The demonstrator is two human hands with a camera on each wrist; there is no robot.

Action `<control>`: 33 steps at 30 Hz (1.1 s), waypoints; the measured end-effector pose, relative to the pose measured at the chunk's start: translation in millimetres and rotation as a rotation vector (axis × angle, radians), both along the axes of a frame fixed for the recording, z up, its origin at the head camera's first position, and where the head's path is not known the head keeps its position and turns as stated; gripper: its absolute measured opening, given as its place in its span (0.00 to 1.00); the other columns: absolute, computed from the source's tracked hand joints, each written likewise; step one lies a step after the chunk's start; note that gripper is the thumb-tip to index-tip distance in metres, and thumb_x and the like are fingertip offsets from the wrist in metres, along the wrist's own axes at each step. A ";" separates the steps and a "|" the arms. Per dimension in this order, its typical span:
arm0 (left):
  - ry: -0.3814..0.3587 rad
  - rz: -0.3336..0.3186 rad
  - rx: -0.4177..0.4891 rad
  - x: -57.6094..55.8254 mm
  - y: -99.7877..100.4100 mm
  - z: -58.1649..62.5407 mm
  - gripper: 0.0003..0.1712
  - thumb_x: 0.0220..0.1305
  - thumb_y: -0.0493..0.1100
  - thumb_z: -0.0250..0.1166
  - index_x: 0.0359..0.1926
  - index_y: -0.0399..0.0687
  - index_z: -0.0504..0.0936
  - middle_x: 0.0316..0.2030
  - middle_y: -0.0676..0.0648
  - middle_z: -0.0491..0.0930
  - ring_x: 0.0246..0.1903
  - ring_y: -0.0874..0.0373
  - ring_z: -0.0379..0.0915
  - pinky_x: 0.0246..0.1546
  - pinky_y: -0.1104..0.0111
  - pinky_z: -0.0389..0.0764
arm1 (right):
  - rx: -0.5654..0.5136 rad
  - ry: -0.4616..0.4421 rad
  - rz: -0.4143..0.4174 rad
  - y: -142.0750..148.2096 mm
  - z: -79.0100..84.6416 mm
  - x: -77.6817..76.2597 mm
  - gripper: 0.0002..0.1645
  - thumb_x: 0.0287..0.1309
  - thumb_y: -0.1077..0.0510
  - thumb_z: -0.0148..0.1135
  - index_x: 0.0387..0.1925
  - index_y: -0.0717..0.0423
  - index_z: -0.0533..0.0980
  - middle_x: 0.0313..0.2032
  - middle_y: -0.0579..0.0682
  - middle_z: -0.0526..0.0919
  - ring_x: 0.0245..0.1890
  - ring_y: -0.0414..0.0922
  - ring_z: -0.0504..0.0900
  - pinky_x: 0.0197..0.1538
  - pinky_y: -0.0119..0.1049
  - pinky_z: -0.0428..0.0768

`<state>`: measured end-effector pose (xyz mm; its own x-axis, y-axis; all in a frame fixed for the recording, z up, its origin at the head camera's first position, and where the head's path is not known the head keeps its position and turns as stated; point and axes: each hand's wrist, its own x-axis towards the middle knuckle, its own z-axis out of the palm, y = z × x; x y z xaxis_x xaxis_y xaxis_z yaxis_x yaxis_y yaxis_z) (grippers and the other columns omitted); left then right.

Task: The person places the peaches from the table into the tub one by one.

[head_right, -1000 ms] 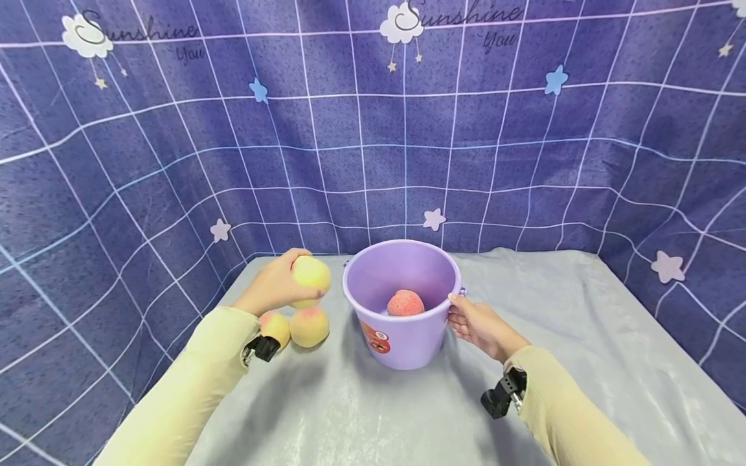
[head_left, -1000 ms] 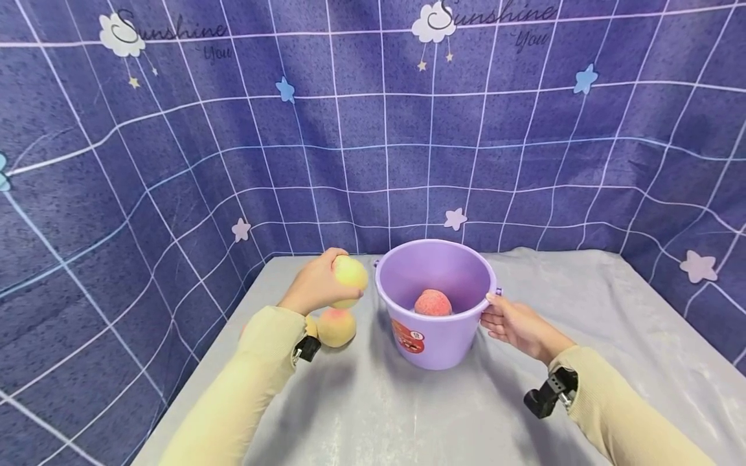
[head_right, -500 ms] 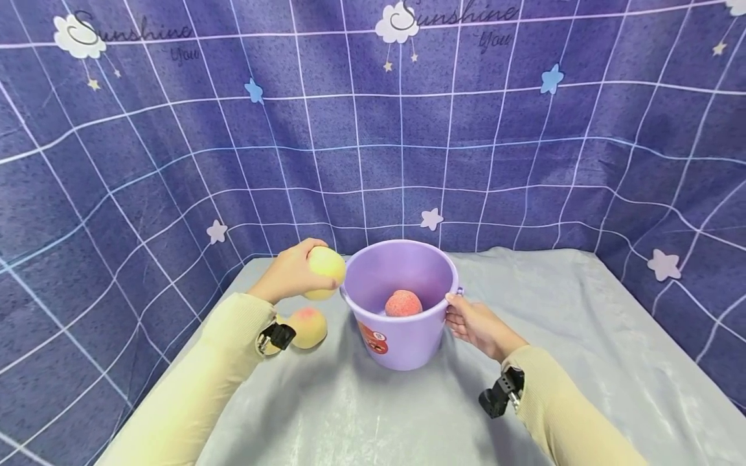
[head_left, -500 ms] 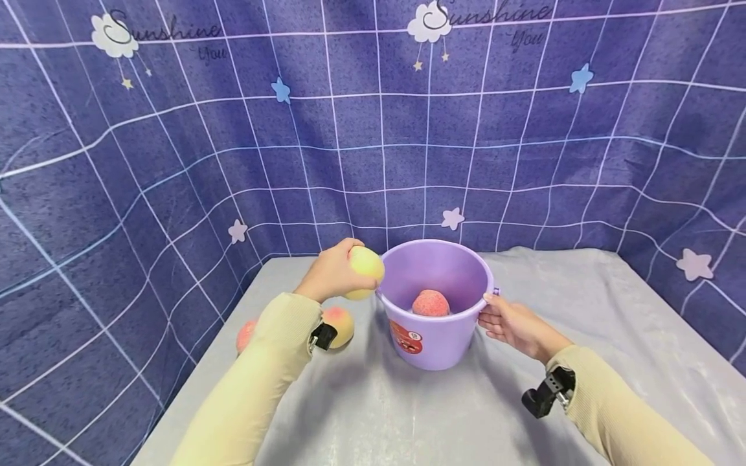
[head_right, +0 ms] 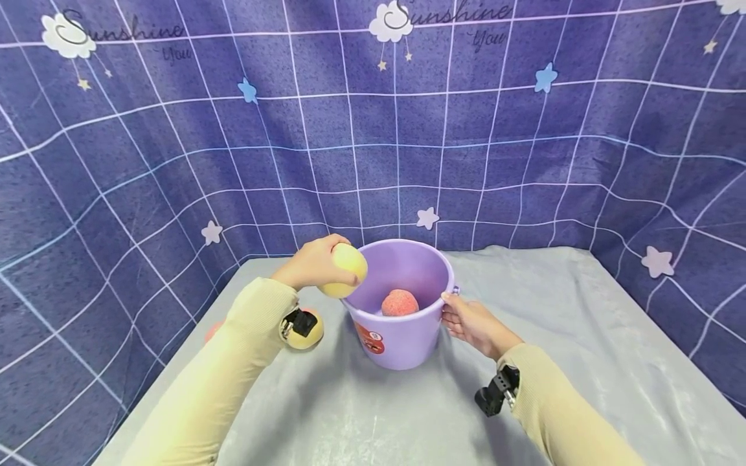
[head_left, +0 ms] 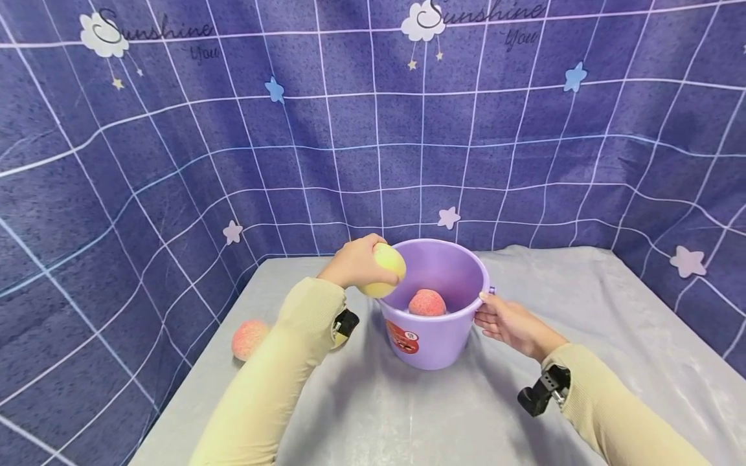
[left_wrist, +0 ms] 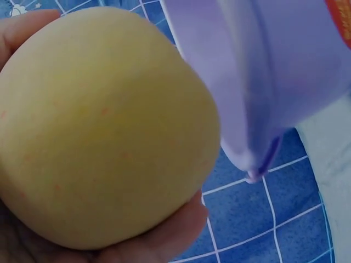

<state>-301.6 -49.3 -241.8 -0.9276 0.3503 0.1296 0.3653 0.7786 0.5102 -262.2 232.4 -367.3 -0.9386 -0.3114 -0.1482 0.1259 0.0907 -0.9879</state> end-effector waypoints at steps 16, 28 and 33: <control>-0.060 -0.055 -0.138 -5.1 36.2 18.2 0.30 0.40 0.51 0.72 0.48 0.48 0.76 0.38 0.48 0.79 0.36 0.54 0.75 0.35 0.66 0.76 | -0.010 0.006 -0.016 0.2 -0.3 0.7 0.43 0.73 0.45 0.32 0.65 0.84 0.41 0.64 0.78 0.49 0.66 0.67 0.52 0.66 0.56 0.55; -0.121 -0.080 -0.135 -10.3 61.6 14.9 0.34 0.42 0.51 0.71 0.51 0.46 0.75 0.40 0.46 0.78 0.37 0.54 0.75 0.31 0.68 0.78 | -0.015 0.000 -0.033 -1.5 -1.3 0.0 0.42 0.73 0.47 0.33 0.66 0.83 0.42 0.64 0.78 0.50 0.66 0.67 0.53 0.66 0.56 0.56; -0.162 -0.073 -0.117 -11.5 70.4 14.8 0.33 0.43 0.50 0.71 0.52 0.45 0.74 0.39 0.45 0.78 0.35 0.54 0.75 0.29 0.68 0.78 | -0.032 0.000 -0.031 -0.5 -1.9 -1.4 0.42 0.73 0.47 0.33 0.66 0.83 0.42 0.64 0.78 0.49 0.66 0.67 0.53 0.66 0.55 0.55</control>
<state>-313.1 21.1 -227.0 -0.9046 0.4214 -0.0641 0.3438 0.8102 0.4748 -263.6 231.8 -369.2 -0.9478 -0.2872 -0.1386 0.1282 0.0549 -0.9902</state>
